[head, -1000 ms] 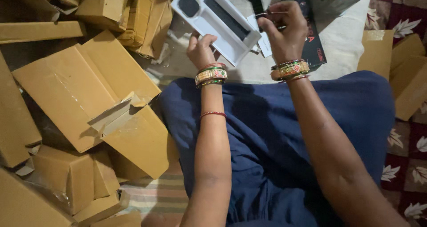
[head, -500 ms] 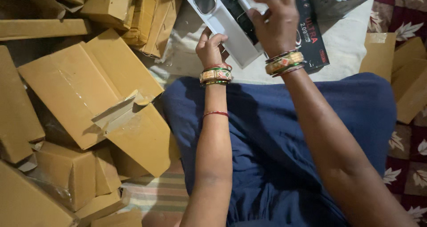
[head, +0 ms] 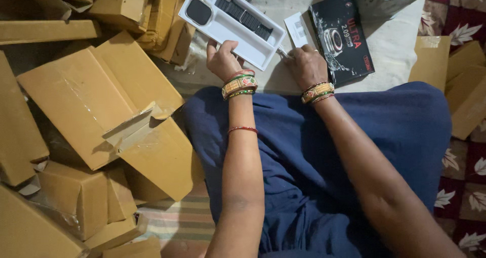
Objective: The person sits on the floor surrounded by cardboard boxes and packs smartwatch boxes into them. They open the outer boxes, place the inner product boxes inside, and seal them with clear packing tape.
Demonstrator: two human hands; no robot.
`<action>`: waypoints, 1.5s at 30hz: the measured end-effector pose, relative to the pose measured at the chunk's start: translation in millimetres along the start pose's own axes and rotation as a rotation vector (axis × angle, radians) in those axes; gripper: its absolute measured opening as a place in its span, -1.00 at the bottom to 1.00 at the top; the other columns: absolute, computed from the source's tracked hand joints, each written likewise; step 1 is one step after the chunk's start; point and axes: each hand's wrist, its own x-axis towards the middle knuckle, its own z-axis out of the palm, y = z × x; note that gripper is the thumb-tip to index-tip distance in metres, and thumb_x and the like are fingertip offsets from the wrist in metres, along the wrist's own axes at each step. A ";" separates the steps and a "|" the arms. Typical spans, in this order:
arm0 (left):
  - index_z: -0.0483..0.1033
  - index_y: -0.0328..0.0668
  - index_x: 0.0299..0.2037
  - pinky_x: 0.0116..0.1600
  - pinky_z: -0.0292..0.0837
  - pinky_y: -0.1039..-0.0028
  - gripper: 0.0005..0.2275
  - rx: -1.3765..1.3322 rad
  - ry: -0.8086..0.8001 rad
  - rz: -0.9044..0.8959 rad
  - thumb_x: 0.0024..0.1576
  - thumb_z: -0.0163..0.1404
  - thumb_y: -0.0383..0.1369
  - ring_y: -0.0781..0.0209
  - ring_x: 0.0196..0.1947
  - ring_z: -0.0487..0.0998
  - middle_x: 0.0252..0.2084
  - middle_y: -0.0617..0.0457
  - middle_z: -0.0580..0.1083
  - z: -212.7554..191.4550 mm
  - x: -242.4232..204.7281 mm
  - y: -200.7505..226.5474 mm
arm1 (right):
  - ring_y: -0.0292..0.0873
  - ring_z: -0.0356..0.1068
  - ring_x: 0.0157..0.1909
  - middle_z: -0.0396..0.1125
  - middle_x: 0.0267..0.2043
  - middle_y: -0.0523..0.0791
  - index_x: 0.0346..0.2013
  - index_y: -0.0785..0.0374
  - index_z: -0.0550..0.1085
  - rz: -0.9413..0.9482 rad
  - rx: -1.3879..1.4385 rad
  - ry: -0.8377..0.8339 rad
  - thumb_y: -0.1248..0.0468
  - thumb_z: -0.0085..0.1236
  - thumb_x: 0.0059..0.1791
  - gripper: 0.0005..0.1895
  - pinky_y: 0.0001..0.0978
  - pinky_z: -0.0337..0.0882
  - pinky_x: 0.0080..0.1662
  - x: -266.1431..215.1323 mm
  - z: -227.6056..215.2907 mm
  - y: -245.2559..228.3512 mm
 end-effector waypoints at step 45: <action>0.45 -0.33 0.17 -0.02 0.53 0.24 -0.64 -0.243 -0.342 -0.155 0.14 0.11 -0.57 0.13 -0.11 0.53 -0.06 -0.03 0.51 -13.3 23.5 -48.2 | -0.11 0.59 -0.19 0.56 -0.18 -0.03 -0.04 0.28 0.54 0.170 0.474 0.360 0.41 0.23 0.09 -0.85 -0.31 0.57 -0.15 14.8 -58.5 14.5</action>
